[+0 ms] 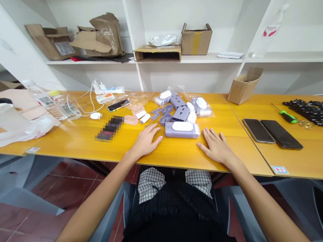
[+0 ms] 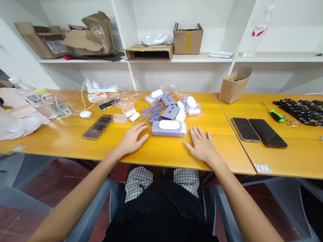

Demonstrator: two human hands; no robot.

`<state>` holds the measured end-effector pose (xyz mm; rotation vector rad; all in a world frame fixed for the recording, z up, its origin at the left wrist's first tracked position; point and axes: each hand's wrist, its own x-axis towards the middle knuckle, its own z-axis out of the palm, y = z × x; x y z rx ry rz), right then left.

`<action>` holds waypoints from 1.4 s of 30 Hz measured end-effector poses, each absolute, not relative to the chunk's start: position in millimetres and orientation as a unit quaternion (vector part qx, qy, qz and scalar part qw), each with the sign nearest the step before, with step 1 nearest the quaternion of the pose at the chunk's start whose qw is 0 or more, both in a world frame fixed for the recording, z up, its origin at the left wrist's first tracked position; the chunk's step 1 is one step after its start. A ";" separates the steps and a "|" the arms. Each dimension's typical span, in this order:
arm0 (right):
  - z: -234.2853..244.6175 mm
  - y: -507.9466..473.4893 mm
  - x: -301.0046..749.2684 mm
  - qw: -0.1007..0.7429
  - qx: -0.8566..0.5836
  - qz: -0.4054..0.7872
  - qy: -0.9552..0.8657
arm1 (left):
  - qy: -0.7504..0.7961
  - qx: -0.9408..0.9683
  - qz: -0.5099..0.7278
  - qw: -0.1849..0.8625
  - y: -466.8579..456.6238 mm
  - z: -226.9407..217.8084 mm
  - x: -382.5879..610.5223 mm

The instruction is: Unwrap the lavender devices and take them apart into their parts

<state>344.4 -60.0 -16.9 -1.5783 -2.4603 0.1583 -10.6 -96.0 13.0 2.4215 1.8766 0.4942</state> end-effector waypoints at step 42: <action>-4.2 -64.3 357.7 0.421 -0.616 0.130 -0.653 | 0.335 0.887 0.218 0.230 -112.0 27.3 79.0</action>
